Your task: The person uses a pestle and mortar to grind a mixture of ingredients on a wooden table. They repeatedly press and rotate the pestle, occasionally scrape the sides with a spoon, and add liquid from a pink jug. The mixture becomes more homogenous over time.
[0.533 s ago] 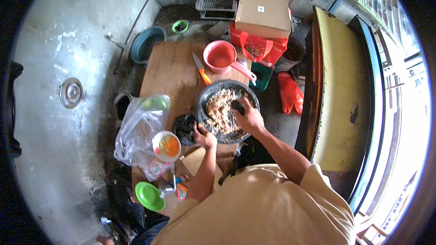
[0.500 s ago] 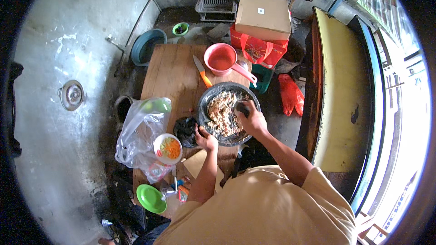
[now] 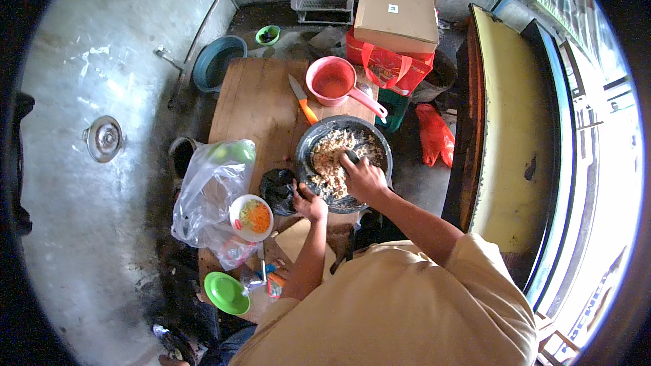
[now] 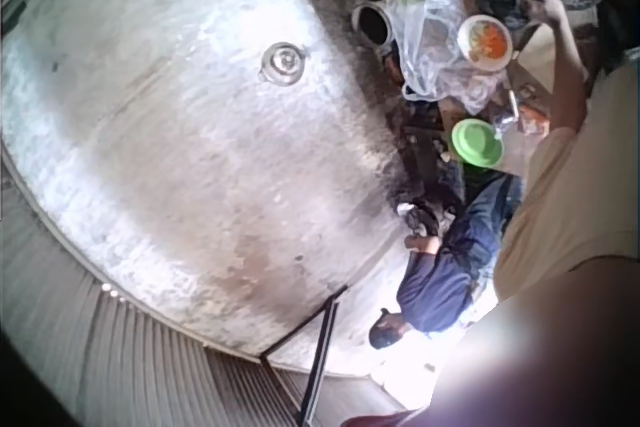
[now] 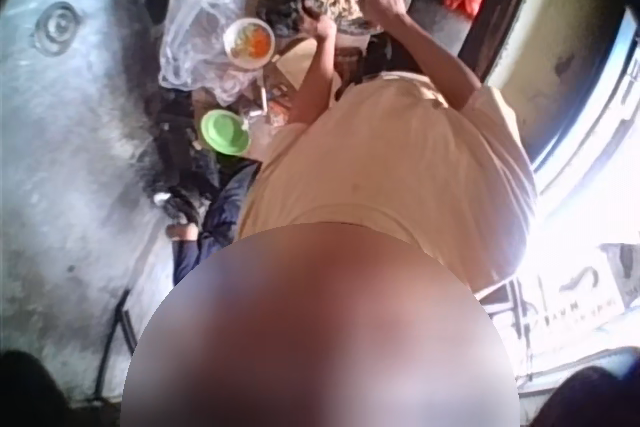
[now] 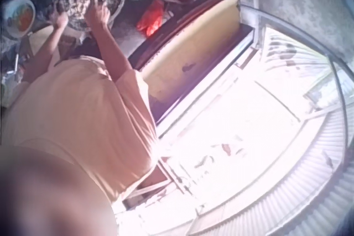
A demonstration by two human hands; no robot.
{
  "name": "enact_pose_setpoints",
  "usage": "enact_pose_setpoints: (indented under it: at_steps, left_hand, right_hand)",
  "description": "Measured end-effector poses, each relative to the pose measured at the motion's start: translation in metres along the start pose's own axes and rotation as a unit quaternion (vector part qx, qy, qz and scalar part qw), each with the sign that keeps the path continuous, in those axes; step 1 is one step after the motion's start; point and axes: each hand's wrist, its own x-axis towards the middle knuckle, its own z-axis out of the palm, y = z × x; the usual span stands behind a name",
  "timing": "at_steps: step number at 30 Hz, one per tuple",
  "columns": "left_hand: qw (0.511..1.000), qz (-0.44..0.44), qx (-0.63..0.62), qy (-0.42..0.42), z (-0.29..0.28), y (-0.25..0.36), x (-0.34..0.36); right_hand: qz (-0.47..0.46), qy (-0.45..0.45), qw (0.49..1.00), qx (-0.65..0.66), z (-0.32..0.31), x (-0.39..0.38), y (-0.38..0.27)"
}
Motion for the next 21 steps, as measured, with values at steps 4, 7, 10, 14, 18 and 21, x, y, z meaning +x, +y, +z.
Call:
enact_pose_setpoints:
  at_steps: [4,7,10,14,18,21]
  left_hand:
    - [1.0,0.011,0.027,0.005,-0.001,0.006,0.0]
    - [0.996,0.081,-0.001,0.044,-0.001,0.009,0.005]
    - [0.999,-0.026,0.035,-0.005,-0.003,0.01,0.002]
    - [1.0,-0.013,0.024,-0.007,-0.001,0.003,-0.004]
    - [0.999,0.01,-0.044,0.006,0.004,-0.008,0.0]
    - [0.997,-0.066,-0.038,-0.021,0.004,-0.011,0.0]
  right_hand:
    - [0.002,0.026,0.998,0.059,-0.01,0.011,0.004]
    - [0.108,-0.086,0.99,0.028,-0.016,0.008,0.0]
    - [0.05,-0.019,0.998,0.044,-0.013,0.009,-0.003]
    - [0.085,-0.032,0.988,0.128,-0.005,0.023,0.023]
    - [0.128,0.092,0.952,0.264,-0.005,0.039,0.056]
    - [0.134,0.084,0.943,0.295,-0.007,0.065,0.045]
